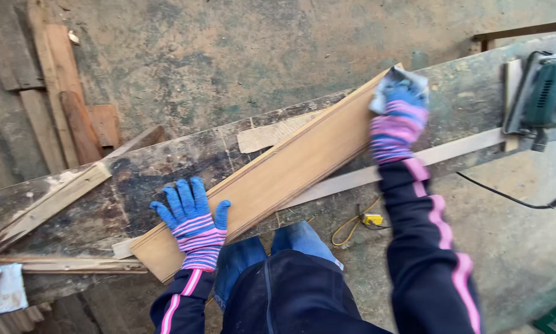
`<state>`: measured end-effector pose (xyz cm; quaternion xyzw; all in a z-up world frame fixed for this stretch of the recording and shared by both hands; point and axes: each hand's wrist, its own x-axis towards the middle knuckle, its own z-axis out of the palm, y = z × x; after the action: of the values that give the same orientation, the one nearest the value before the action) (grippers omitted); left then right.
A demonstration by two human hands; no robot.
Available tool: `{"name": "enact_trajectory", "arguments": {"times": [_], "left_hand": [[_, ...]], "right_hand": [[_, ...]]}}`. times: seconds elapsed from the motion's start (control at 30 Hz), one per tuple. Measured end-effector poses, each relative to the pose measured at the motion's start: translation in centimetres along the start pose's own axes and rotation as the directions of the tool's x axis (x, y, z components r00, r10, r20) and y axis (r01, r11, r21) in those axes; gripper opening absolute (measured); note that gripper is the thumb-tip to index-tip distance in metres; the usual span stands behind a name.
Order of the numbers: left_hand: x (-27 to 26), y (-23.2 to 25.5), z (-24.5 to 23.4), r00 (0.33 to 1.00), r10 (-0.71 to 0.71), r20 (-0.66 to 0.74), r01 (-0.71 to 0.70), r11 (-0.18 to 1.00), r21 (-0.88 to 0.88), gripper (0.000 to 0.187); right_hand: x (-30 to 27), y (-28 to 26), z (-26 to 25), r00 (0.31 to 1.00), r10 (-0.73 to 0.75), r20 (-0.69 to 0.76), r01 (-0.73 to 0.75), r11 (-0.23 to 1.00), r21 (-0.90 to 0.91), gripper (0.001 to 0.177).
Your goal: Manual and mechanical sanding of a wooden board on a workbench.
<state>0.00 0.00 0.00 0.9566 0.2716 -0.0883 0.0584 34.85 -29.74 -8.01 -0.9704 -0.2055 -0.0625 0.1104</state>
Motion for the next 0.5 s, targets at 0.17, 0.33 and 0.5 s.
{"name": "enact_trajectory", "arguments": {"times": [0.17,0.33,0.5], "left_hand": [[0.3,0.2,0.1,0.998,0.007,-0.069,-0.009,0.999,-0.038,0.090],[0.3,0.2,0.3,0.999,0.010,-0.046,-0.010,1.000,0.001,0.089],[0.1,0.1,0.5,0.999,0.021,-0.050,-0.019,0.999,0.029,0.091]], "right_hand": [[-9.6,-18.6,-3.1,0.877,-0.398,0.270,0.375,0.917,0.132,0.051],[-7.7,-13.7,-2.1,0.803,-0.491,0.337,0.487,0.867,0.103,0.041],[1.3,0.6,-0.2,0.870,0.305,0.386,-0.492,0.491,0.719,0.023]]}}
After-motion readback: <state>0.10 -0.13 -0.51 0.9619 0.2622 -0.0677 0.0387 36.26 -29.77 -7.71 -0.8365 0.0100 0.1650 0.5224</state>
